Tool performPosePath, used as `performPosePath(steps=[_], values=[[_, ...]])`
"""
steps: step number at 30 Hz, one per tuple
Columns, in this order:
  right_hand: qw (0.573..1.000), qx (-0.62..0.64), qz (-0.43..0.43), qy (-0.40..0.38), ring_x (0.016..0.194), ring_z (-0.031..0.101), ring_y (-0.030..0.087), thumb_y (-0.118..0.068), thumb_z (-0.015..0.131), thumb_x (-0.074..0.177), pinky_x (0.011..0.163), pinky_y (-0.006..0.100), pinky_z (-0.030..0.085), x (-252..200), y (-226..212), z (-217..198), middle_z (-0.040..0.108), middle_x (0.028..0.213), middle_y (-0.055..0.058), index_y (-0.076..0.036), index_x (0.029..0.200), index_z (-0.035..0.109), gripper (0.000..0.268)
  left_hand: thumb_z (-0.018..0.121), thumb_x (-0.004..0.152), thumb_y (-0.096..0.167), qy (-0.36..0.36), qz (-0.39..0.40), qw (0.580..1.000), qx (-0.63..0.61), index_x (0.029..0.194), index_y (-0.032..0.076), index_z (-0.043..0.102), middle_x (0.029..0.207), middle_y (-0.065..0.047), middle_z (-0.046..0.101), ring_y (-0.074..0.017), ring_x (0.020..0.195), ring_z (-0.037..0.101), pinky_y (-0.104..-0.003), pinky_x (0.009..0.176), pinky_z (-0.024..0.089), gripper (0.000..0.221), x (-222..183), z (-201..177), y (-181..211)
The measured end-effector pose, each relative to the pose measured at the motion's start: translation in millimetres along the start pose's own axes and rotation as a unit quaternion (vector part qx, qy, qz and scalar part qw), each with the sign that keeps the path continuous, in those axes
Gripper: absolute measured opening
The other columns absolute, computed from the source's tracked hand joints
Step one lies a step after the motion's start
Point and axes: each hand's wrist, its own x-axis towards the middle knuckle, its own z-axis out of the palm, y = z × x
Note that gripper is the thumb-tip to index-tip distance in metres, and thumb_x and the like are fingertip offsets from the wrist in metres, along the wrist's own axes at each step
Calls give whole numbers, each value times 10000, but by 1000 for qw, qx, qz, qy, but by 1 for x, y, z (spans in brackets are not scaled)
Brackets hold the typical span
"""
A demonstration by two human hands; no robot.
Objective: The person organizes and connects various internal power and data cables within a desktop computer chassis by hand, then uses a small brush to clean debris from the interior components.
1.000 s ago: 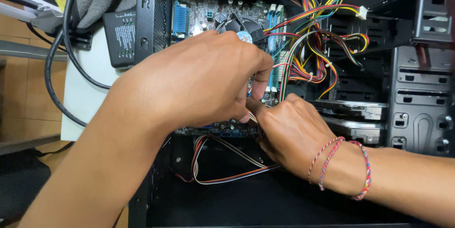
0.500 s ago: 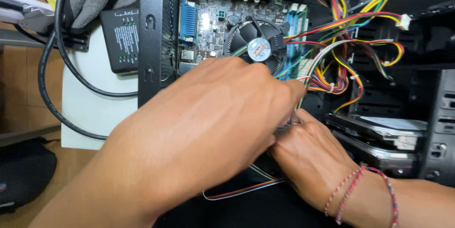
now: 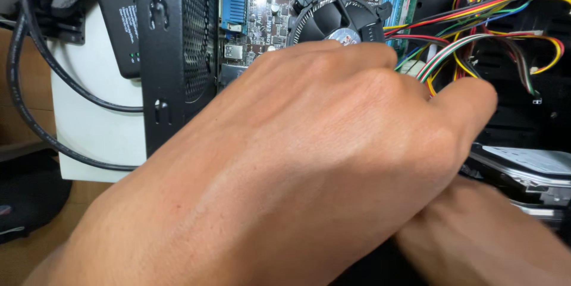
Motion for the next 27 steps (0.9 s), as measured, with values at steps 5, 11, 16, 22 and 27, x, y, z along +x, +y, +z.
performPosePath(steps=[5,11,16,22,27], values=[[992,-11,3,-127,1064,672,316,-176,581,775,894,421,543,13,-4,9,693,1066,127,-106,1040,693,296,692,711,11,17,-9,1000,25,880,-38,595,604,-178,615,-395,589,647,-495,521,486,201,-11,-1,4],[969,-23,13,-245,1066,676,296,-183,574,807,885,409,551,26,-13,14,694,1074,119,-113,1047,698,279,620,889,27,157,40,986,-30,930,-62,593,764,-204,633,-429,743,645,-512,651,479,102,-30,5,4],[953,-23,18,-301,1067,680,279,-189,569,834,878,399,558,28,-15,17,694,1079,112,-118,1052,703,266,560,963,87,144,40,986,-78,966,-44,563,805,-187,602,-391,742,630,-489,682,467,131,-37,5,1],[938,-14,25,-346,1068,684,258,-196,563,865,870,387,567,31,-17,20,694,1086,104,-124,1059,708,252,556,1013,171,168,49,980,-90,993,-27,546,860,-172,601,-373,838,627,-465,740,470,199,-44,11,0],[925,-10,34,-379,1069,688,241,-202,558,892,863,378,573,34,-17,21,695,1092,97,-130,1065,712,243,469,1045,91,170,41,983,-59,1123,6,538,981,-136,612,-330,961,640,-436,791,461,135,-52,15,-1]])
